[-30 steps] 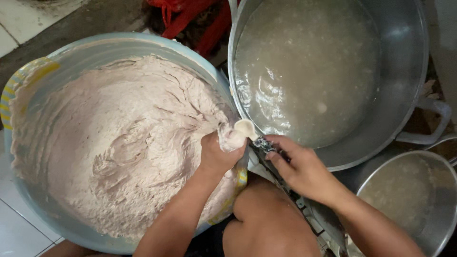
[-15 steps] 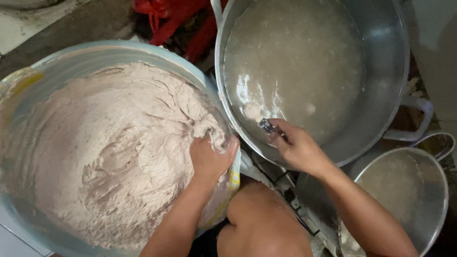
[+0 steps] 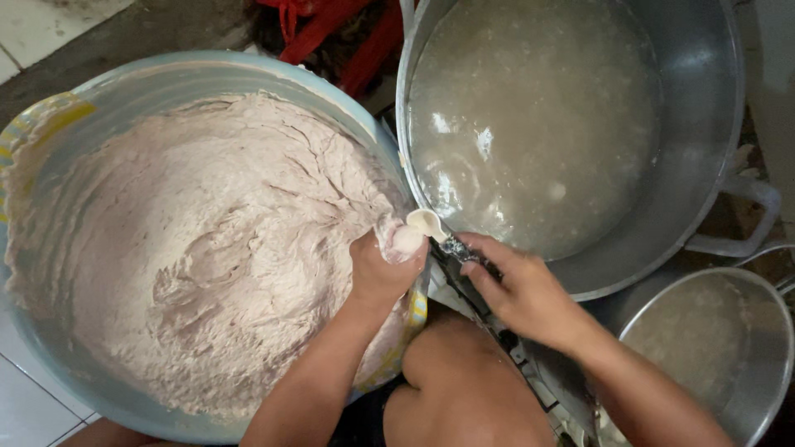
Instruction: The person scoops portions of dough from a large basin using a hand scoop, forms each portion into a ball, and drops it into a pot of boiling water, repeating the cycle continuously. A tray of already formed balls and pots of cooking balls are visible nearby.
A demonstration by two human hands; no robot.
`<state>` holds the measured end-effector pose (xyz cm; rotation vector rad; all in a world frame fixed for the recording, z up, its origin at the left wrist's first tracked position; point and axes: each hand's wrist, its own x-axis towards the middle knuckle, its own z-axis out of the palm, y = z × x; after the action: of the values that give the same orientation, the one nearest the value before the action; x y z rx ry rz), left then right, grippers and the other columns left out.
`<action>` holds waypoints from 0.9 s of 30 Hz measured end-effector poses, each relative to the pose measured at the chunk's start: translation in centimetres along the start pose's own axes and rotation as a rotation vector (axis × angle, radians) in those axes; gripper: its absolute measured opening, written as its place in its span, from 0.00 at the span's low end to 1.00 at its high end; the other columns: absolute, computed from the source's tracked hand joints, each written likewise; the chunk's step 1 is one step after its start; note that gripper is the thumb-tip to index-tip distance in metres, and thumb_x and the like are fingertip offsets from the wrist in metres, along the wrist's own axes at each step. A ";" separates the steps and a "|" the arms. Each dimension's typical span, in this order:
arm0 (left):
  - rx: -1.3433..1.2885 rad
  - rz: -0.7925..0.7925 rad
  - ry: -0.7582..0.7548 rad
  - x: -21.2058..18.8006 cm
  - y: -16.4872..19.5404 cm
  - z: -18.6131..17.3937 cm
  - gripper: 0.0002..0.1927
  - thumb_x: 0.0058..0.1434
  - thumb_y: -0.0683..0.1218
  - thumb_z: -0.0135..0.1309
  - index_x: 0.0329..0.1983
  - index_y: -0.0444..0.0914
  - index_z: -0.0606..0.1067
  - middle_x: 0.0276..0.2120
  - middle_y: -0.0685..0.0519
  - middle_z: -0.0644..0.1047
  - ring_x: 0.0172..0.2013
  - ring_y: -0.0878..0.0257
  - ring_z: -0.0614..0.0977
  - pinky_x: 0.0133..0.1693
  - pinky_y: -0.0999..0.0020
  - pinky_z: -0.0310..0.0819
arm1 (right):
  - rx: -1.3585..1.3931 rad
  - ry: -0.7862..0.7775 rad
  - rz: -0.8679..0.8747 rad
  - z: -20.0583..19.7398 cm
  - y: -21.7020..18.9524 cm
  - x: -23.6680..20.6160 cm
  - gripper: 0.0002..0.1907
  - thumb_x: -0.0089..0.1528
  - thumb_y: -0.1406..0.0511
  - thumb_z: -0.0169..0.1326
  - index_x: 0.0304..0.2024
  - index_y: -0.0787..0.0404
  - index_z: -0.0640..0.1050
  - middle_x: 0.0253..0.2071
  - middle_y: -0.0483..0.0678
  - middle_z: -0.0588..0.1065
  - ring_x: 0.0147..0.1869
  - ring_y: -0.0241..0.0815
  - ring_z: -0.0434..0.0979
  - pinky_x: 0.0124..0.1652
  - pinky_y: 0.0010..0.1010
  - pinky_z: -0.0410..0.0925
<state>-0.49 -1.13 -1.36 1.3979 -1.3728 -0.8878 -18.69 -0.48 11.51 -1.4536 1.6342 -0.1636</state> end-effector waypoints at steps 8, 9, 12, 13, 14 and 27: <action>0.317 -0.175 -0.153 0.9 0.6 0.1 0.13 0.48 0.51 0.65 0.30 0.39 0.81 0.26 0.43 0.81 0.29 0.43 0.83 0.33 0.50 0.77 | 0.381 -0.251 0.205 0.0 0.6 0.6 0.23 0.66 0.66 0.50 0.64 0.57 0.74 0.32 0.46 0.78 0.27 0.36 0.68 0.26 0.30 0.65; 0.395 -0.165 -0.168 1.0 0.7 0.0 0.14 0.48 0.53 0.65 0.31 0.39 0.81 0.26 0.43 0.81 0.28 0.43 0.83 0.32 0.49 0.76 | 0.462 -0.276 0.278 -0.2 1.0 1.0 0.23 0.66 0.66 0.49 0.65 0.56 0.73 0.32 0.46 0.77 0.24 0.38 0.66 0.23 0.31 0.62; 0.452 -0.110 -0.092 0.8 1.0 -0.3 0.12 0.56 0.55 0.61 0.30 0.43 0.83 0.27 0.47 0.83 0.29 0.44 0.83 0.37 0.50 0.77 | 0.457 -0.133 0.225 -1.0 2.8 2.8 0.26 0.66 0.65 0.49 0.68 0.54 0.70 0.37 0.46 0.78 0.26 0.36 0.67 0.26 0.30 0.65; 0.445 -0.083 -0.059 0.6 1.0 -0.3 0.13 0.54 0.55 0.62 0.31 0.41 0.82 0.28 0.45 0.82 0.30 0.43 0.82 0.37 0.50 0.77 | 0.371 -0.057 0.202 -1.3 3.4 3.3 0.27 0.66 0.66 0.49 0.69 0.54 0.70 0.36 0.47 0.78 0.28 0.35 0.70 0.28 0.29 0.67; 0.441 -0.060 -0.025 0.4 1.0 -0.4 0.15 0.52 0.55 0.63 0.32 0.39 0.82 0.29 0.44 0.81 0.30 0.42 0.82 0.37 0.50 0.77 | 0.284 0.013 0.180 -1.5 4.1 4.0 0.27 0.65 0.66 0.48 0.69 0.53 0.70 0.36 0.47 0.77 0.29 0.34 0.72 0.30 0.28 0.70; 0.001 -0.140 0.030 -0.3 -0.6 0.4 0.09 0.55 0.46 0.65 0.29 0.37 0.77 0.24 0.46 0.80 0.26 0.50 0.85 0.31 0.58 0.78 | 0.054 -0.041 0.147 -2.0 1.1 1.3 0.24 0.64 0.63 0.54 0.64 0.53 0.74 0.40 0.52 0.83 0.39 0.41 0.78 0.40 0.32 0.73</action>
<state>-0.74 -0.90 -2.09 1.5166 -1.2643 -0.9530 -20.68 -2.11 11.29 -1.2831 1.6833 -0.0941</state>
